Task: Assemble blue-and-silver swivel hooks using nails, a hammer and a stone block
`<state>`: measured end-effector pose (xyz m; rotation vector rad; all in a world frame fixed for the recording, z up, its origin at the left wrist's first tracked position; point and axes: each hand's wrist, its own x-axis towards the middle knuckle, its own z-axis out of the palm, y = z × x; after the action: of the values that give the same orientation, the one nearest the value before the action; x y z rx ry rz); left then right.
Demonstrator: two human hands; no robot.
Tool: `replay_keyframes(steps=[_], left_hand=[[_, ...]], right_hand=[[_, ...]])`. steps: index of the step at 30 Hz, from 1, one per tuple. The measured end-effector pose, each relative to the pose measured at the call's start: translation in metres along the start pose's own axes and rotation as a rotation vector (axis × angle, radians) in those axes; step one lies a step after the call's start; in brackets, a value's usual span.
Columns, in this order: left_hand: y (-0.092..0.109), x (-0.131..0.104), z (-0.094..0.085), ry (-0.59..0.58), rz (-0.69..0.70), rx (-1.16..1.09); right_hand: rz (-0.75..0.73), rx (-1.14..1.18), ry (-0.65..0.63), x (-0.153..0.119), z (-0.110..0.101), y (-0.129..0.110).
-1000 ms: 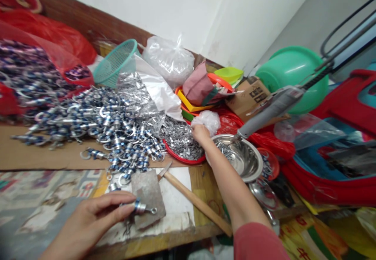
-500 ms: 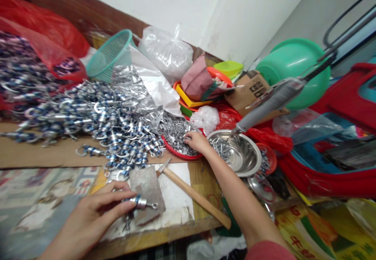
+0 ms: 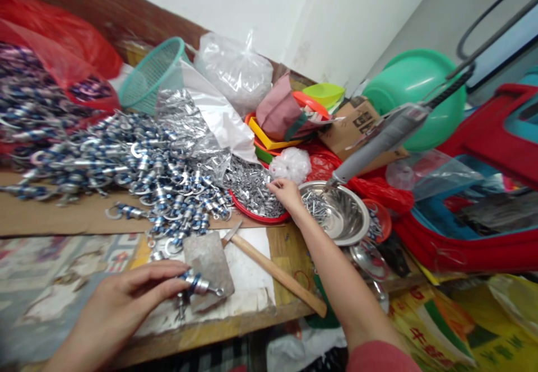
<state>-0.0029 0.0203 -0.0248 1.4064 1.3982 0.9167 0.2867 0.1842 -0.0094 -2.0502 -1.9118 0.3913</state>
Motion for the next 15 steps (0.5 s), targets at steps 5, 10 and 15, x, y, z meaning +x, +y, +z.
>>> replay_keyframes(steps=[5, 10, 15], left_hand=[[0.009, 0.001, 0.001, 0.038, 0.012, -0.01], [0.011, 0.001, 0.002, 0.0, 0.115, -0.026], [0.0, 0.004, 0.003, -0.042, 0.265, 0.049]], right_hand=[[0.091, -0.204, -0.093, 0.014, 0.01, -0.015], [0.104, -0.386, 0.003, 0.002, -0.017, -0.023], [0.141, -0.529, 0.061, -0.043, -0.043, -0.002]])
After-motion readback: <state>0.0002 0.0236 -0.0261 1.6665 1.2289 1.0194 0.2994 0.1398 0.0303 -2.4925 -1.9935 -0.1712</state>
